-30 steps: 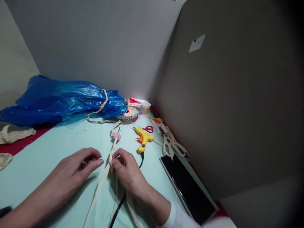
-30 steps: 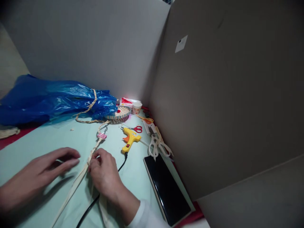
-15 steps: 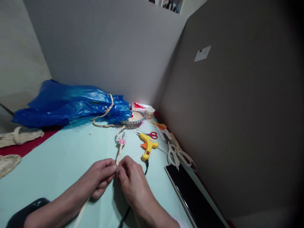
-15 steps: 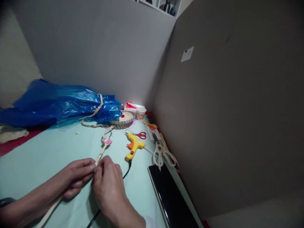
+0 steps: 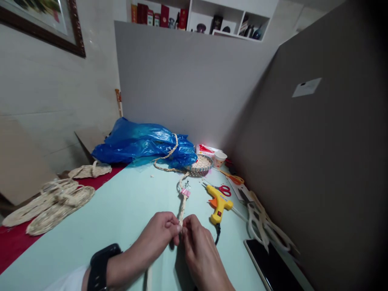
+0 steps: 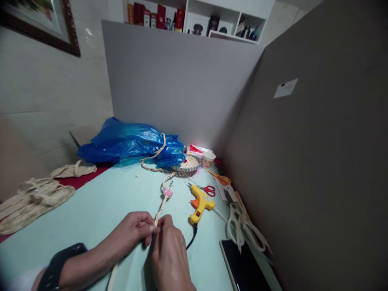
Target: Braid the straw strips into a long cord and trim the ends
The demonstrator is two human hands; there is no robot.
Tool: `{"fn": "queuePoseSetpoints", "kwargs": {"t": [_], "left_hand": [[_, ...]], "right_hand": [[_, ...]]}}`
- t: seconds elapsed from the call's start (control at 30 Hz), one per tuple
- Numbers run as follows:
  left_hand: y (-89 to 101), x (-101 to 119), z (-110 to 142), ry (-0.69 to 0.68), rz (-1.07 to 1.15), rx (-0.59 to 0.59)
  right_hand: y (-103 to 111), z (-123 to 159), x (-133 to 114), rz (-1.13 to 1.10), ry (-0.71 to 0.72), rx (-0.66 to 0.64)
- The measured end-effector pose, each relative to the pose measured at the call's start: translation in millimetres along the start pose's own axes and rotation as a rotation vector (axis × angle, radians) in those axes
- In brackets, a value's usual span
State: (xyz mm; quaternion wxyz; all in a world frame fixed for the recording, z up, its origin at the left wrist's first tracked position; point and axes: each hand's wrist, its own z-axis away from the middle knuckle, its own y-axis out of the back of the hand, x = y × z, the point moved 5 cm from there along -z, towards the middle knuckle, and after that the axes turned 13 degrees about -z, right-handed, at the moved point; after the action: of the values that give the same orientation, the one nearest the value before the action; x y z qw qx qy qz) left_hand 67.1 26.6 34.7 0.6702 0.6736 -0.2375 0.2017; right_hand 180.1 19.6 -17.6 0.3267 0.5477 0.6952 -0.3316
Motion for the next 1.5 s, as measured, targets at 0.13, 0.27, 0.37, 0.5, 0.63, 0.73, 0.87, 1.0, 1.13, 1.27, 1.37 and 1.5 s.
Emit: {"fn": "queuePoseSetpoints", "kwargs": {"t": [0.13,0.27,0.37,0.5,0.63,0.73,0.87,1.0,1.13,1.27,1.37,1.5], "left_hand": [[-0.7,1.0,-0.6,0.028,0.043,-0.024],[-1.1,8.0,0.4,0.028,0.064,-0.044],[-1.5,9.7,1.8,-0.004,0.061,-0.044],[1.2,7.9,2.4,-0.033,0.019,-0.002],[2.6,7.5,1.6,-0.051,-0.001,0.004],[1.7,6.9,0.8,-0.063,0.008,-0.004],[-1.5,4.0,1.1,-0.051,0.045,-0.037],[-2.0,-2.0,0.4,-0.038,0.101,-0.035],[-1.6,-11.7,-7.7,-0.034,0.244,-0.019],[-3.8,-18.2,-13.4,-0.009,0.370,-0.044],[-1.6,-13.9,-10.0,-0.008,0.428,-0.056],[2.7,-1.7,0.8,0.064,0.384,-0.110]], "right_hand": [[1.6,-2.6,0.6,0.030,-0.055,-0.069],[3.5,-4.3,2.4,0.044,-0.073,-0.135],[5.8,-5.0,3.4,0.011,-0.040,-0.167],[12.6,-6.2,2.4,0.119,-0.027,-0.193],[24.6,-5.2,-10.0,0.266,-0.048,-0.109],[25.5,-1.9,-17.7,0.312,-0.092,-0.090],[14.1,2.7,-22.9,0.428,0.103,0.033],[-5.1,12.1,-22.0,0.589,0.385,0.281],[-24.3,16.8,-18.0,0.746,0.507,0.413],[-34.0,15.9,-15.1,0.774,0.525,0.369],[-25.1,16.1,-19.9,0.699,0.524,0.263],[9.9,10.6,-29.3,0.307,0.334,0.095]]}}
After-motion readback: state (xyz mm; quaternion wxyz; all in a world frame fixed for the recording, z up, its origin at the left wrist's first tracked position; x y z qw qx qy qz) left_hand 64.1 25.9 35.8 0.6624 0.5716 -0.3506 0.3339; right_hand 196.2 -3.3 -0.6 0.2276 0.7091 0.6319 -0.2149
